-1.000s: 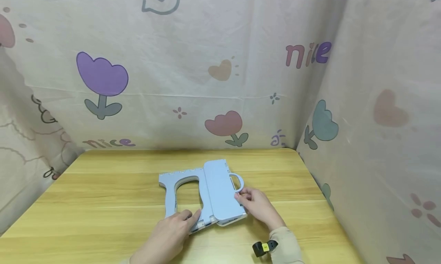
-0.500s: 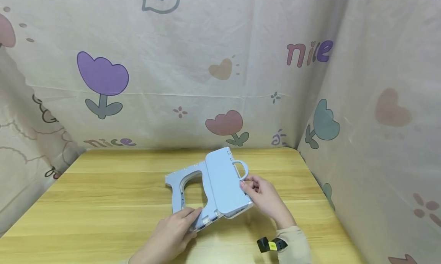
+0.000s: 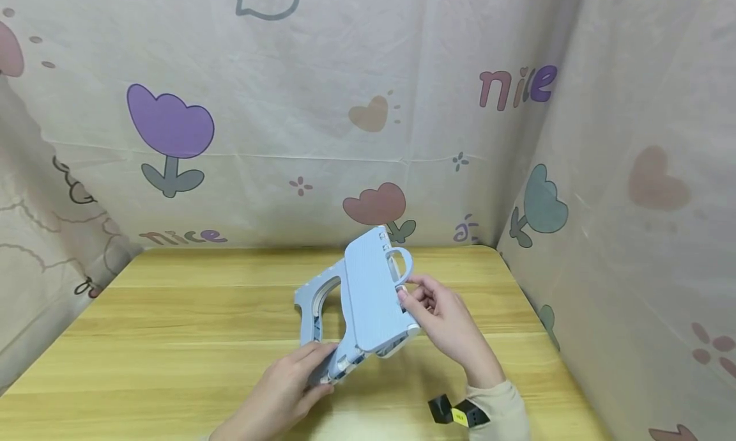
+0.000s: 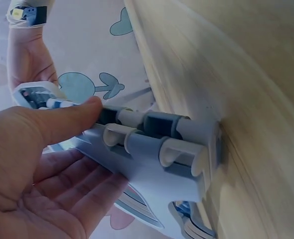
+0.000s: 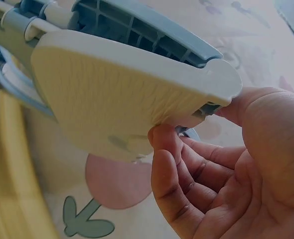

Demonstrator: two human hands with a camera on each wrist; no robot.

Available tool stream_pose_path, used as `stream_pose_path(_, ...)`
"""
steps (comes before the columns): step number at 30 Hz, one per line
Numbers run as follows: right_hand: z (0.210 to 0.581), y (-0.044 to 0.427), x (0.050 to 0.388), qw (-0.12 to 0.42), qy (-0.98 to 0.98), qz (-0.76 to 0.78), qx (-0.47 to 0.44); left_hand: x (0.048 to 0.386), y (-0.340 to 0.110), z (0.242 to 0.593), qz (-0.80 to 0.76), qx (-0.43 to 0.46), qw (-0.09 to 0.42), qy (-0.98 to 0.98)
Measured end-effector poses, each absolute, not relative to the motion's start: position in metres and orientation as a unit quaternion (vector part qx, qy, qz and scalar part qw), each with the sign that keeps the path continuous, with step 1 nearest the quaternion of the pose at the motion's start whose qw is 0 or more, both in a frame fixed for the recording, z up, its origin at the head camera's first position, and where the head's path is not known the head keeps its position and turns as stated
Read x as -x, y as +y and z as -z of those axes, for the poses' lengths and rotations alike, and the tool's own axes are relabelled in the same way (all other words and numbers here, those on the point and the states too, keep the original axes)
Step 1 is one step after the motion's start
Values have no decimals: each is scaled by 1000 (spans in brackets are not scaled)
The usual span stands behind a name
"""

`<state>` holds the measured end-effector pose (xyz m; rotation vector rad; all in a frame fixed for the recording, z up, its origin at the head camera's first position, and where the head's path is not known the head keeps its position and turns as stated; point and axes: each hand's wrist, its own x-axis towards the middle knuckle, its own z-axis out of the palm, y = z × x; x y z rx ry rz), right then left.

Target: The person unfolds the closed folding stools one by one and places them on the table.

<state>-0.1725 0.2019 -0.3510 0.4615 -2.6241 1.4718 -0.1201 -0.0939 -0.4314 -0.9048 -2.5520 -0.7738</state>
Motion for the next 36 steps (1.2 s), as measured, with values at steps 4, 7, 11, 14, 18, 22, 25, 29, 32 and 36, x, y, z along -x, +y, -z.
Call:
stream_pose_path(4,344,198,166,60,-855,-488,-164,120,-94,432,309,315,169,-881)
stream_pose_path(7,340,194,162,68,-850,-493,-174,120,-94,433,323,317,187,-872)
stream_pose_path(11,336,189,157,83,-843,-498,-187,120,-95,432,329,317,196,-868)
stream_pose_path(14,334,186,154,95,-839,-499,-196,120,-95,431,336,320,192,-865)
stream_pose_path(18,332,182,151,107,-834,-500,-208,121,-96,430,344,328,190,-859)
stream_pose_path(22,328,177,148,112,-829,-502,-220,122,-97,429,359,334,182,-852)
stream_pose_path(25,325,172,146,115,-826,-503,-228,123,-97,428,369,339,178,-847)
stream_pose_path(29,323,166,145,121,-821,-502,-244,124,-97,428,377,344,173,-842)
stream_pose_path(32,321,161,145,130,-817,-498,-258,124,-97,428,390,345,158,-839)
stream_pose_path(36,320,154,145,144,-817,-489,-271,123,-96,427,409,339,128,-837)
